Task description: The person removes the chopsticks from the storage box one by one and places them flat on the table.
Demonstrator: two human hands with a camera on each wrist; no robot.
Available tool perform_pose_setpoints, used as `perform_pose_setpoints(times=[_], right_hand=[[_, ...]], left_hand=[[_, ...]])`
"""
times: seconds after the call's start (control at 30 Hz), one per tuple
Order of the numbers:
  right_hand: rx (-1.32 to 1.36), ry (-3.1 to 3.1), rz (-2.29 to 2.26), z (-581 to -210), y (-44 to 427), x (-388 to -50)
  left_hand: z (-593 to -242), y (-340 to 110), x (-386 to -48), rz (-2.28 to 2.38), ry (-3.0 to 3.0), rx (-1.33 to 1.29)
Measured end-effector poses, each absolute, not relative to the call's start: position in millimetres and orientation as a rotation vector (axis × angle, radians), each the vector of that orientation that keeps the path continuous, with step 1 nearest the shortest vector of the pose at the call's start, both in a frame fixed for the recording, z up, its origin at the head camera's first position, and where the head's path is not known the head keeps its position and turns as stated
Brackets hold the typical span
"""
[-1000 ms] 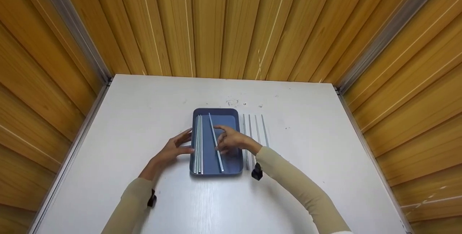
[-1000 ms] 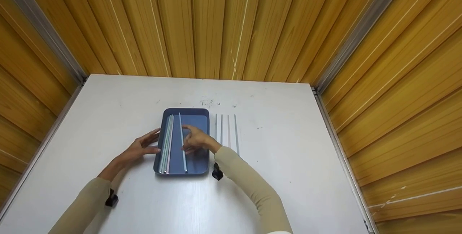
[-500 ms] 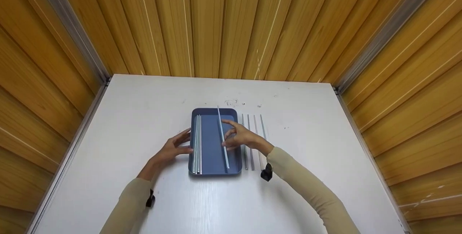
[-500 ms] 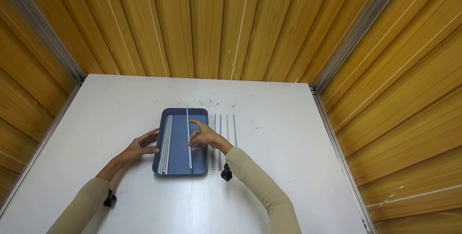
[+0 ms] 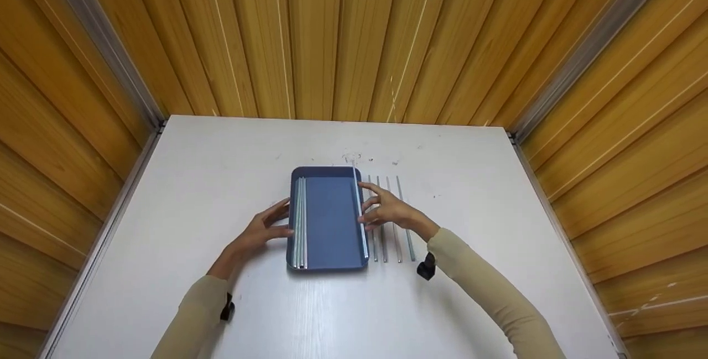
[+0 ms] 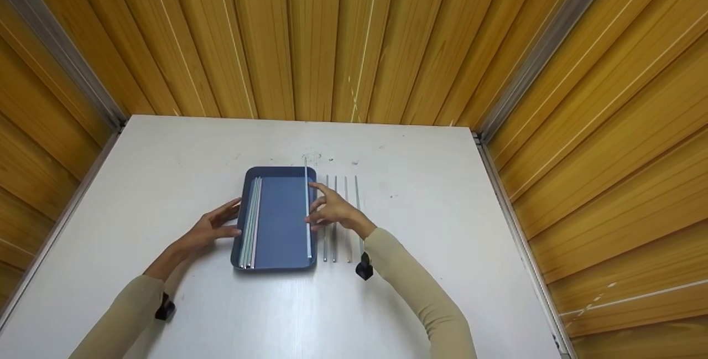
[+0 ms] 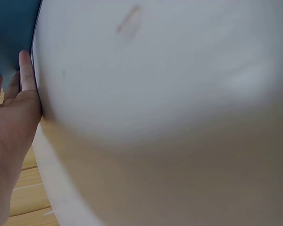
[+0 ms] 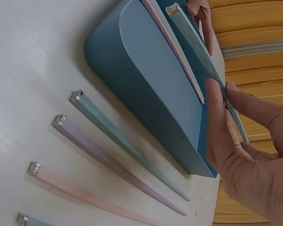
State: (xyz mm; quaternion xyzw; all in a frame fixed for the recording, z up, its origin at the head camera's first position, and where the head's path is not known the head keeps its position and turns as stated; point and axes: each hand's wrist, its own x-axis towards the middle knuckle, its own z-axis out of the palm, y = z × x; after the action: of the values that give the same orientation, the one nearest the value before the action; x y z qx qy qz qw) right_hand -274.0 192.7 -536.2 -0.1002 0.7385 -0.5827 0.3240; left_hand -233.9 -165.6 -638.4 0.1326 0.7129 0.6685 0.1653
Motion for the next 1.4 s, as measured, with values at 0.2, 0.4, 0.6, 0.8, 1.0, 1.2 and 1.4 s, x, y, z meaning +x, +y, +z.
perform_pose_setpoints(times=[0.2,0.4,0.6,0.8,1.0,1.2,1.4], right_hand=[[-0.245,1.937,-1.549,-536,214,-276],[-0.196,1.978,-1.560,-539,235,-275],[-0.203,1.966,-1.570,-545,246,-277],[-0.163,1.995,-1.557,-548,269,-277],[-0.134,2.021,-1.535,-550,290,-278],[-0.102,2.042,-1.518,-552,304,-279],[-0.101,2.108,-1.461,-553,312,-277]], left_hand=[[-639,-167,-235,1.915,2.010,0.361],[-638,-168,-235,1.896,2.018,0.375],[-636,-176,-231,1.898,2.057,0.339],[-636,-173,-231,1.879,2.057,0.356],[-638,-168,-235,1.893,2.052,0.367],[-637,-167,-235,1.925,2.016,0.339],[-639,-167,-234,1.915,2.021,0.369]])
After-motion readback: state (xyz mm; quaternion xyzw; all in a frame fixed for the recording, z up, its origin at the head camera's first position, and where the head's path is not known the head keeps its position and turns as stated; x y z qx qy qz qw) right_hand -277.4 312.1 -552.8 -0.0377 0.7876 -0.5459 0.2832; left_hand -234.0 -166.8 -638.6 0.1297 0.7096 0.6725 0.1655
